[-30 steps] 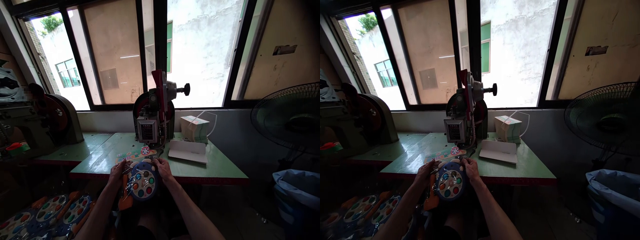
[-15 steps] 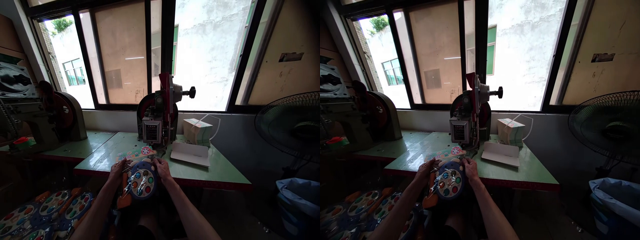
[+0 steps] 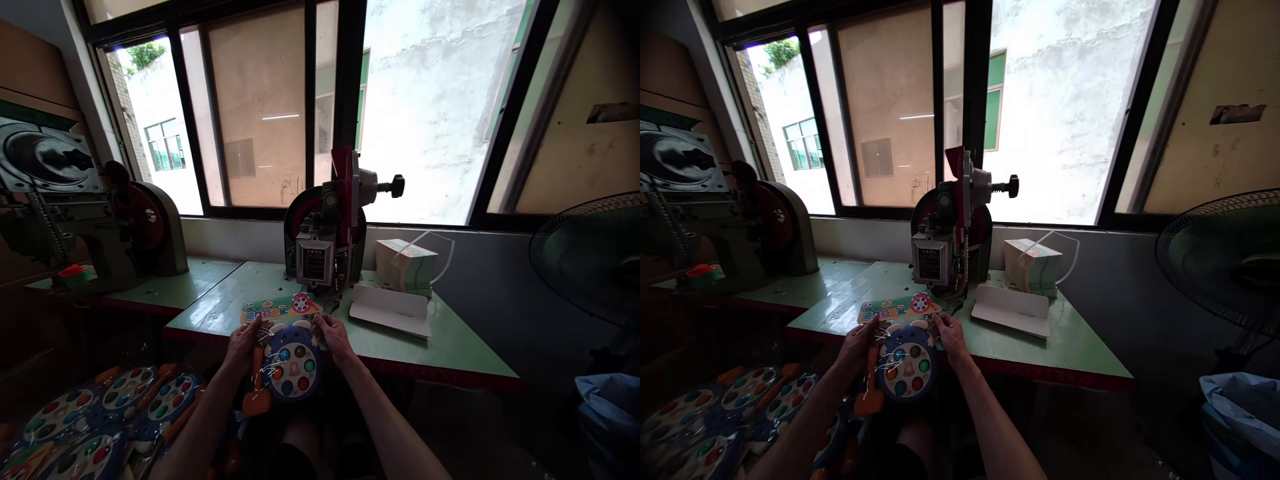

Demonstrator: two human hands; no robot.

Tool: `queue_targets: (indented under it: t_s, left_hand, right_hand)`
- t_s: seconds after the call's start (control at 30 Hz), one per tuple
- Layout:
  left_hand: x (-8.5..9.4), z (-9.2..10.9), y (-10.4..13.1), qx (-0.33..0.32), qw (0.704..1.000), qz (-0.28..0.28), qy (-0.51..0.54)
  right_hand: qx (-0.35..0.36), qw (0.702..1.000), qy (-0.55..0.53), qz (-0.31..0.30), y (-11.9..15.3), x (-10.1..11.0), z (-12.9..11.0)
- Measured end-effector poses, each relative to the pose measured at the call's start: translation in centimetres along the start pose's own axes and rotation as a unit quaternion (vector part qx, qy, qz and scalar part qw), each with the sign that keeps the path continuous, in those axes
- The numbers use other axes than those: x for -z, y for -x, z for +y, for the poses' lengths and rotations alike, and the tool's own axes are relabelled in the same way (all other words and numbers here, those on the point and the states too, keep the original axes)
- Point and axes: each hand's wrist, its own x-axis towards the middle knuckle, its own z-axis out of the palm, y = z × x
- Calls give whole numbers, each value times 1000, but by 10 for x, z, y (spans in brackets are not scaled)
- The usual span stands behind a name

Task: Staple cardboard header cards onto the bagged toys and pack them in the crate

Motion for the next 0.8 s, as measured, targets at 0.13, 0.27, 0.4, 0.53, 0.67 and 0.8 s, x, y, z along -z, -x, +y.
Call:
queue_targets:
  t_s: [0.13,0.27,0.4,0.53,0.67,0.8]
  left_hand:
    - [10,-8,23,16,1000,-11,21]
    - [27,-21,45,14,999,-10,27]
    - [45,-34,71,10,1000,2,29]
    - [64,-42,95,18,999,17,25]
    - [90,-51,117,30,998,49,38]
    - [122,-66,148,37,992,98,75]
  right_hand:
    - [-31,998,-5,-53,18,1,-2]
    - [-45,998,-10,-52,46,-2,5]
    - [-74,997,-1,-4,78,-10,10]
    - [-109,994,-10,-5,106,-15,7]
    - [-136,991,-6,-5,124,-17,2]
    - [-142,988,-35,50,133,-30,-3]
